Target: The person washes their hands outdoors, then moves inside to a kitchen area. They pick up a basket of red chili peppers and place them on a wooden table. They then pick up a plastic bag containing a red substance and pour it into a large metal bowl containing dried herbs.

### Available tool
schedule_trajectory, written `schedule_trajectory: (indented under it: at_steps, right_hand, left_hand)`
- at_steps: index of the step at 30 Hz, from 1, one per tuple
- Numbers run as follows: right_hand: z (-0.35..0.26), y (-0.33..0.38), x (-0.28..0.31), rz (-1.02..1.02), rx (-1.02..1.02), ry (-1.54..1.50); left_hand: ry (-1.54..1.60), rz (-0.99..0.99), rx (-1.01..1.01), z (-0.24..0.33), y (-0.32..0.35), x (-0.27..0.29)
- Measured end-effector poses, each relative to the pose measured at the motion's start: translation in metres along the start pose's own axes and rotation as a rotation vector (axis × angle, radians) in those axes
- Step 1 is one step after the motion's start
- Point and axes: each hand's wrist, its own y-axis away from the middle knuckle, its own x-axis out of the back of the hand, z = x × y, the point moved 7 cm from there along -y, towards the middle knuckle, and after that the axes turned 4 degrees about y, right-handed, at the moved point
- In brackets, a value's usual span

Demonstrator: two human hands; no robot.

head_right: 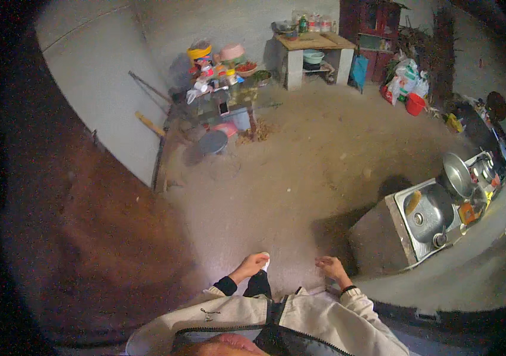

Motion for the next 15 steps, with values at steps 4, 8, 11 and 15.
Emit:
schedule_trajectory:
  at_steps: [4,8,11,15]
  right_hand:
    - [-0.059,-0.069,-0.042,0.070,0.140,-0.554]
    - [-0.136,-0.157,-0.053,0.190,0.383,-0.770]
    - [-0.140,-0.189,-0.013,0.508,0.285,-0.891]
    - [-0.139,-0.208,0.047,0.764,0.255,-0.984]
  left_hand:
    - [1.347,-0.165,0.194,0.062,-0.096,-0.004]
    - [1.380,-0.359,0.106,0.139,-0.166,-0.031]
    - [1.071,-0.346,0.045,0.164,-0.204,-0.037]
    - [0.144,-0.394,-0.436,0.205,-0.248,-0.037]
